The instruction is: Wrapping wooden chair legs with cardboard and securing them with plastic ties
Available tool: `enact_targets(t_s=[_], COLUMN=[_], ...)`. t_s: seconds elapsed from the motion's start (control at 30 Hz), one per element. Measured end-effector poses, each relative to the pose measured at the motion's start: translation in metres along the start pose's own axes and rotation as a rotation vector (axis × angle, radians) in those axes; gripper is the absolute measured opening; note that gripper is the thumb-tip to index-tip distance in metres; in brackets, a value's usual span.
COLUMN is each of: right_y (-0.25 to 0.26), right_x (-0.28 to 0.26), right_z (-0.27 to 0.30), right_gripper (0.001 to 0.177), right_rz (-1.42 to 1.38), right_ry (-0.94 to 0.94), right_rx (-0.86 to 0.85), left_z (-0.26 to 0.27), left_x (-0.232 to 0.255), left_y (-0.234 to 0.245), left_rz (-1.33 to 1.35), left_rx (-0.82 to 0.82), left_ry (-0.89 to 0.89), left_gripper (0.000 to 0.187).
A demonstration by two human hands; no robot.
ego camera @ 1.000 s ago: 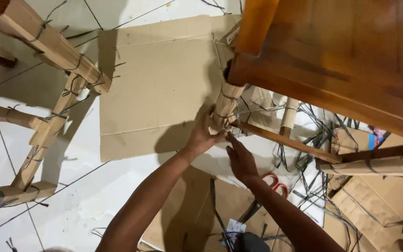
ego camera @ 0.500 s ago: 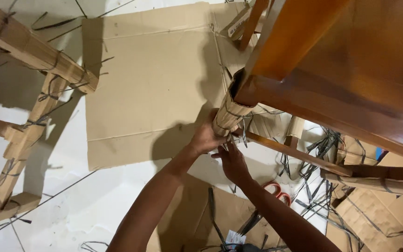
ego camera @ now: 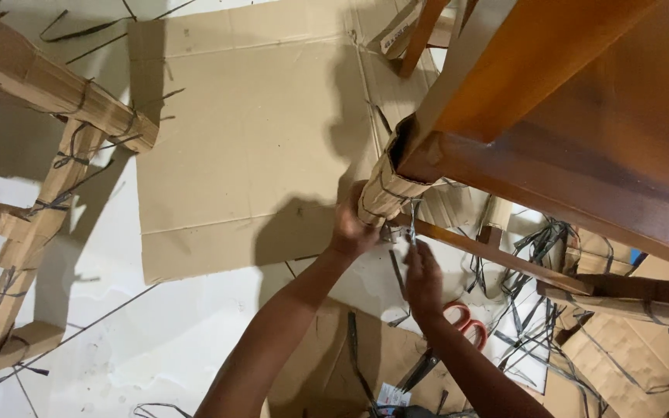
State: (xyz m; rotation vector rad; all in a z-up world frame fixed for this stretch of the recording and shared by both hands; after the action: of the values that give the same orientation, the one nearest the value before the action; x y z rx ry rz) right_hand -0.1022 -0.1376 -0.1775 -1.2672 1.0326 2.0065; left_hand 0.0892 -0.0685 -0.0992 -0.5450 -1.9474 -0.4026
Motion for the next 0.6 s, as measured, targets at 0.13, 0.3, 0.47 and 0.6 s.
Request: enact_targets(t_s=[0.13, 0.3, 0.47, 0.6], right_y=[0.026, 0.009, -0.016, -0.047], right_x=[-0.049, 0.005, -0.017, -0.023], right_z=[0.016, -0.027, -0.043, -0.048], right_gripper=[0.032, 0.030, 0.025, 0.023], right_rz=[-0.310, -0.388, -0.144, -0.214], right_ry=[-0.291, -0.282, 0.078, 0.341], right_rx=[0.245, 0.224, 0.127, 0.156], left_z=[0.005, 0.001, 0.005, -0.002], left_x=[0.003, 0.014, -0.014, -0.005], left_y=[-0.014, -0.012, -0.005, 0.001], left_rz=[0.067, 0.209, 0.109, 0.076], left_rx=[0.008, -0.032, -0.067, -0.067], left_ry=[0.030, 0.111, 0.167, 0.139], left_gripper=[0.040, 0.028, 0.033, 0.036])
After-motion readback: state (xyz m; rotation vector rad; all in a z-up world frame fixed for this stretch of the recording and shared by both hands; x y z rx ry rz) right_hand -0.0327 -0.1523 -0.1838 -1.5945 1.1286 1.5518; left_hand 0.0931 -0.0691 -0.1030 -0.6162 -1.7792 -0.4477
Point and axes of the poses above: each hand's wrist, its own z-axis away from the middle knuckle, its own y-axis out of the back of the hand, x = y × z, the point moved 4 cm from there along -z, towards the middle knuckle, and after that the axes turned 6 degrees about z, right-handed, at the moved point
